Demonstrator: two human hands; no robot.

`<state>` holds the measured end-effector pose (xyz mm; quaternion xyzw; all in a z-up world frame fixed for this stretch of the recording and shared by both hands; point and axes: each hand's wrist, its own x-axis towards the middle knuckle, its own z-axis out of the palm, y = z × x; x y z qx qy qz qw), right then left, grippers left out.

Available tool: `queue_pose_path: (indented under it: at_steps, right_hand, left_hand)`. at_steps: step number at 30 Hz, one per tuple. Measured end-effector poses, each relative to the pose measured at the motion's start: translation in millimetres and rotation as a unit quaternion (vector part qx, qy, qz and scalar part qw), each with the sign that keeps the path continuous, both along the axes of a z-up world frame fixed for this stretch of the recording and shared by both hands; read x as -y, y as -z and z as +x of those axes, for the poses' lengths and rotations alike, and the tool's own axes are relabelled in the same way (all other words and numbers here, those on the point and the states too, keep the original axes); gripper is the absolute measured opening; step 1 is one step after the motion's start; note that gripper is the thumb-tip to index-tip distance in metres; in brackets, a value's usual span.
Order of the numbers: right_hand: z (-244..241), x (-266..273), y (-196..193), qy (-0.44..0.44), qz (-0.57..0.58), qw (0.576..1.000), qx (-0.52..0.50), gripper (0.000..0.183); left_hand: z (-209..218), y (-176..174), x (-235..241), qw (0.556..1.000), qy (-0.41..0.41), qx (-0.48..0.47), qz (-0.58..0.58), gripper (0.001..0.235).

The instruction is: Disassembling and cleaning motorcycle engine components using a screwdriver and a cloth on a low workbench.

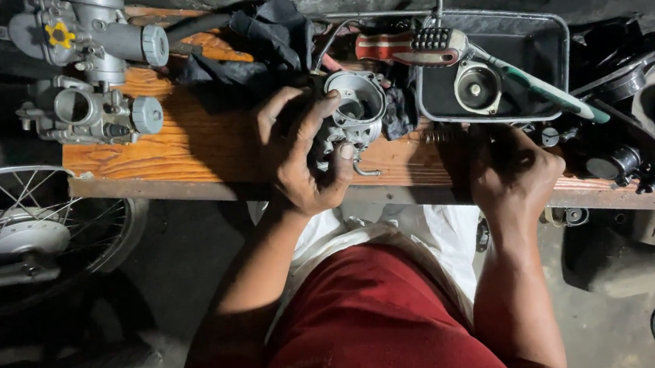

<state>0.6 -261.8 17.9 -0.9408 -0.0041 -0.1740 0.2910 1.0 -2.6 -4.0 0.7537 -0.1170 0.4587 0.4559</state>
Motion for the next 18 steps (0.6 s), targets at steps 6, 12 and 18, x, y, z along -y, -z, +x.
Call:
queue_pose_path:
  at_steps: [6, 12, 18]
  right_hand:
    - [-10.3, 6.7, -13.6, -0.078, 0.121, 0.99, -0.003, 0.02]
    - [2.2, 1.4, -27.2, -0.121, 0.085, 0.988, 0.038, 0.037]
    - [19.3, -31.5, -35.0, -0.114, -0.016, 0.989, 0.095, 0.023]
  left_hand:
    - [-17.8, -15.3, -0.6, 0.994, 0.027, -0.107, 0.027, 0.049]
    - [-17.3, -14.0, 0.1, 0.994, 0.02, -0.108, 0.019, 0.05]
    - [-18.6, -13.8, 0.2, 0.993, 0.016, -0.112, 0.024, 0.051]
